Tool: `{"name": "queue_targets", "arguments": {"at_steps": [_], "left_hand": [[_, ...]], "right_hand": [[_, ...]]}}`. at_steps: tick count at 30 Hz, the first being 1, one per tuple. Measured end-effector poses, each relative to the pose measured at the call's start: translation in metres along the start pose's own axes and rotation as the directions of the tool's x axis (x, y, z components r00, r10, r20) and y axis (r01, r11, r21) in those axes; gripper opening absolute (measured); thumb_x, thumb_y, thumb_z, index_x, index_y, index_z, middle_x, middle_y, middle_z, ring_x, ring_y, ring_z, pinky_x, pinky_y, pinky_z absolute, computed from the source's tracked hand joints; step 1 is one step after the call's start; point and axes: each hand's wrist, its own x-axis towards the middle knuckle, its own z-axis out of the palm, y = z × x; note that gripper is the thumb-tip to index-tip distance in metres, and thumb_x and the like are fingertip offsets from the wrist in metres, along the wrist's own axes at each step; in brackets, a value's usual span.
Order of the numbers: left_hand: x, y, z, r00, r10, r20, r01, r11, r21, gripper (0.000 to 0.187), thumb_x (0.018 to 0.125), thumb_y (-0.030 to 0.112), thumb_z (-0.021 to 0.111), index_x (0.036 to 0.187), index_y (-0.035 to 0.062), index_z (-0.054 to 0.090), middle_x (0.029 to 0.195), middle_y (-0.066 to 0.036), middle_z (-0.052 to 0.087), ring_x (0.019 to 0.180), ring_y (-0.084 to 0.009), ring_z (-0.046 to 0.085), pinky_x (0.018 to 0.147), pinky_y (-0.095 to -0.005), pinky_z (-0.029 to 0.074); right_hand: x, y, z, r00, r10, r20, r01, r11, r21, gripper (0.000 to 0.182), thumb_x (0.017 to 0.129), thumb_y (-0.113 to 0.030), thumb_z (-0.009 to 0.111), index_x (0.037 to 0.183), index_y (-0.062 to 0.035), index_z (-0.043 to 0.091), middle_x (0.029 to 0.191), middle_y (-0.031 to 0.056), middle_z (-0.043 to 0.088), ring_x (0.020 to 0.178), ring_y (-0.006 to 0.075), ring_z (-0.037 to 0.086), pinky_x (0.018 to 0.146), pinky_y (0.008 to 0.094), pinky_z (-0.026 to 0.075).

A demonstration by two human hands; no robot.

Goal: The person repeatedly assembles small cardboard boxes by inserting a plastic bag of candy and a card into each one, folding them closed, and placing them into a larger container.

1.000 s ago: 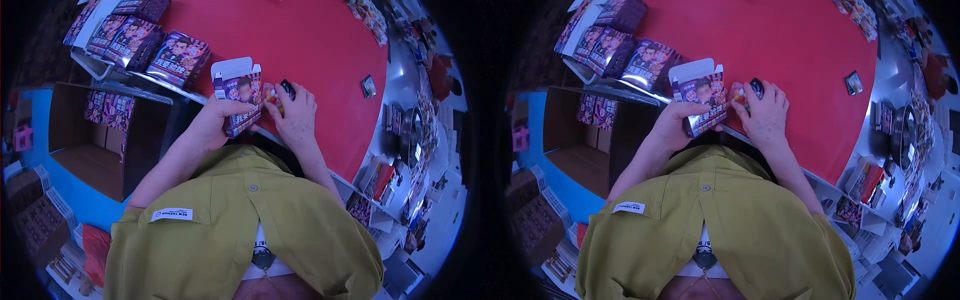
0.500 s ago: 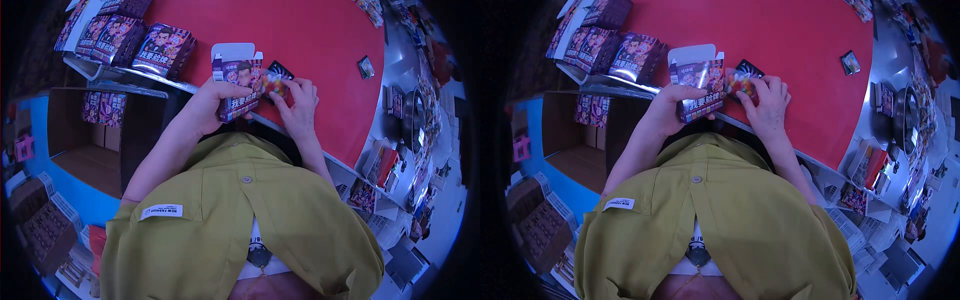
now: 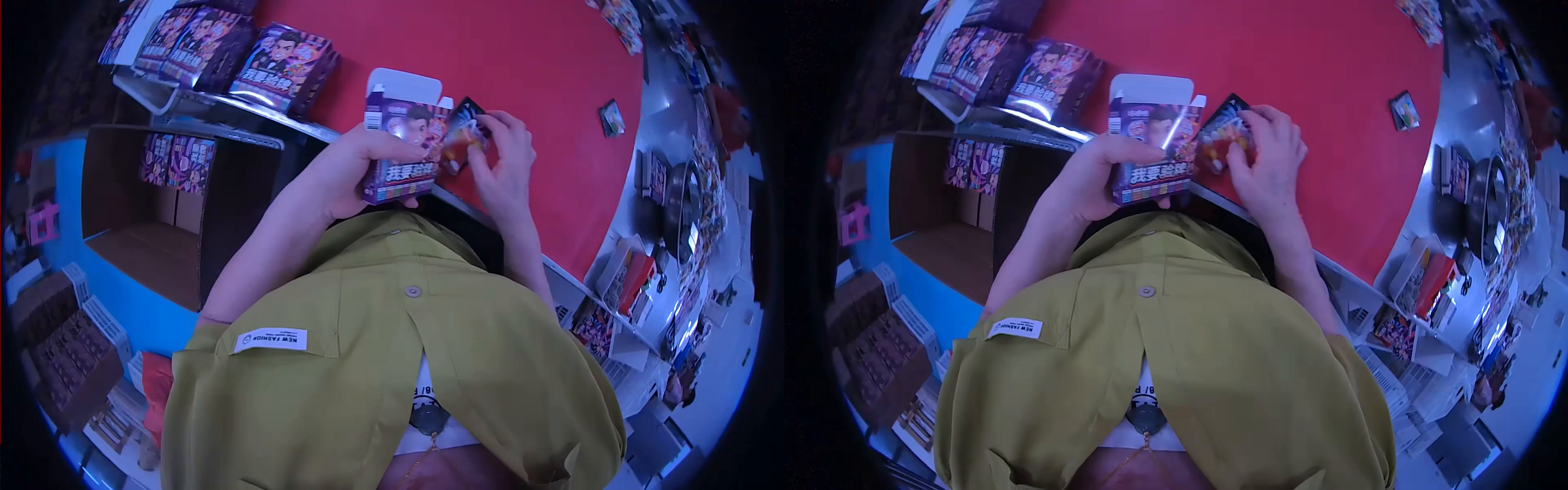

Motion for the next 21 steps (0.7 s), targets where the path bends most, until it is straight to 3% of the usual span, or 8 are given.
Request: {"name": "queue_targets", "arguments": {"at_steps": [3,8,10,11,14,16,18,21], "left_hand": [[0.002,-0.005,-0.003,0.999,-0.026,0.031,0.026,1.000,0.000,0.031,0.080,0.013,0.064,0.110,0.0034,0.059,0.093,-0.009,0.066,0.075,-0.0175,0.066,0.054,-0.0309,0.056],[0.008,-0.011,-0.001,0.996,-0.088,-0.017,0.088,0.996,0.023,0.024,0.078,0.017,0.065,0.099,0.0073,0.059,0.084,-0.005,0.064,0.070,-0.0179,0.063,0.054,-0.0375,0.053],[0.008,-0.010,-0.003,0.997,-0.070,-0.028,0.071,0.997,0.038,0.021,0.079,0.016,0.064,0.098,0.0087,0.058,0.082,-0.003,0.062,0.069,-0.0182,0.062,0.054,-0.0397,0.051],[0.008,-0.010,-0.004,0.996,-0.085,-0.023,0.085,0.996,0.001,0.021,0.079,0.016,0.063,0.098,0.0087,0.058,0.082,-0.003,0.062,0.069,-0.0184,0.062,0.054,-0.0399,0.051],[0.011,-0.012,-0.004,0.998,-0.051,0.036,0.053,0.997,-0.053,0.021,0.081,0.016,0.062,0.100,0.0076,0.058,0.084,-0.004,0.063,0.071,-0.0181,0.064,0.051,-0.0377,0.054],[0.010,-0.009,-0.005,0.998,-0.049,0.044,0.053,0.994,-0.092,0.025,0.082,0.015,0.062,0.105,0.0072,0.058,0.086,-0.006,0.064,0.073,-0.0186,0.066,0.049,-0.0337,0.056],[0.003,-0.005,-0.003,0.998,-0.036,0.060,0.043,0.992,-0.115,0.031,0.081,0.014,0.062,0.110,0.0051,0.057,0.090,-0.009,0.065,0.075,-0.0200,0.066,0.049,-0.0334,0.056],[0.003,-0.004,-0.003,0.999,0.022,0.035,-0.017,0.991,-0.129,0.034,0.081,0.015,0.061,0.111,-0.0007,0.056,0.093,-0.012,0.066,0.078,-0.0215,0.067,0.049,-0.0321,0.055]], "right_hand": [[0.009,0.000,-0.005,0.991,0.039,0.127,-0.011,0.978,-0.211,0.058,0.081,-0.031,0.065,0.128,-0.0026,0.046,0.121,0.0160,0.049,0.114,0.0320,0.046,0.094,0.0460,0.034],[0.018,0.020,-0.005,0.984,-0.012,0.179,0.051,0.975,-0.216,0.063,0.077,-0.031,0.071,0.126,0.0009,0.048,0.115,0.0169,0.052,0.105,0.0310,0.051,0.089,0.0403,0.041],[0.026,0.022,-0.010,0.911,0.280,0.302,-0.301,0.953,0.026,0.061,0.074,-0.028,0.075,0.121,0.0027,0.050,0.106,0.0153,0.053,0.097,0.0261,0.055,0.083,0.0354,0.045],[0.023,0.038,-0.002,0.935,0.215,0.283,-0.262,0.955,0.141,0.051,0.075,-0.017,0.076,0.114,0.0035,0.051,0.091,0.0065,0.057,0.082,0.0125,0.055,0.073,0.0253,0.045],[0.028,0.017,-0.011,0.898,0.275,0.343,-0.346,0.924,0.165,0.040,0.076,-0.014,0.075,0.104,0.0022,0.053,0.089,0.0059,0.058,0.079,0.0124,0.055,0.071,0.0251,0.045],[0.022,0.026,-0.005,0.951,0.187,0.248,-0.240,0.948,0.208,0.032,0.078,-0.011,0.073,0.100,0.0012,0.053,0.090,0.0053,0.058,0.080,0.0114,0.055,0.071,0.0253,0.045],[0.019,0.012,-0.009,0.917,0.256,0.306,-0.384,0.777,0.499,0.026,0.080,-0.008,0.071,0.098,-0.0001,0.053,0.090,0.0051,0.059,0.080,0.0110,0.056,0.070,0.0252,0.045],[0.022,0.007,-0.021,0.950,0.284,0.128,-0.298,0.713,0.635,0.027,0.083,-0.006,0.068,0.104,0.0004,0.052,0.091,0.0069,0.061,0.084,0.0113,0.059,0.075,0.0257,0.049]]}}
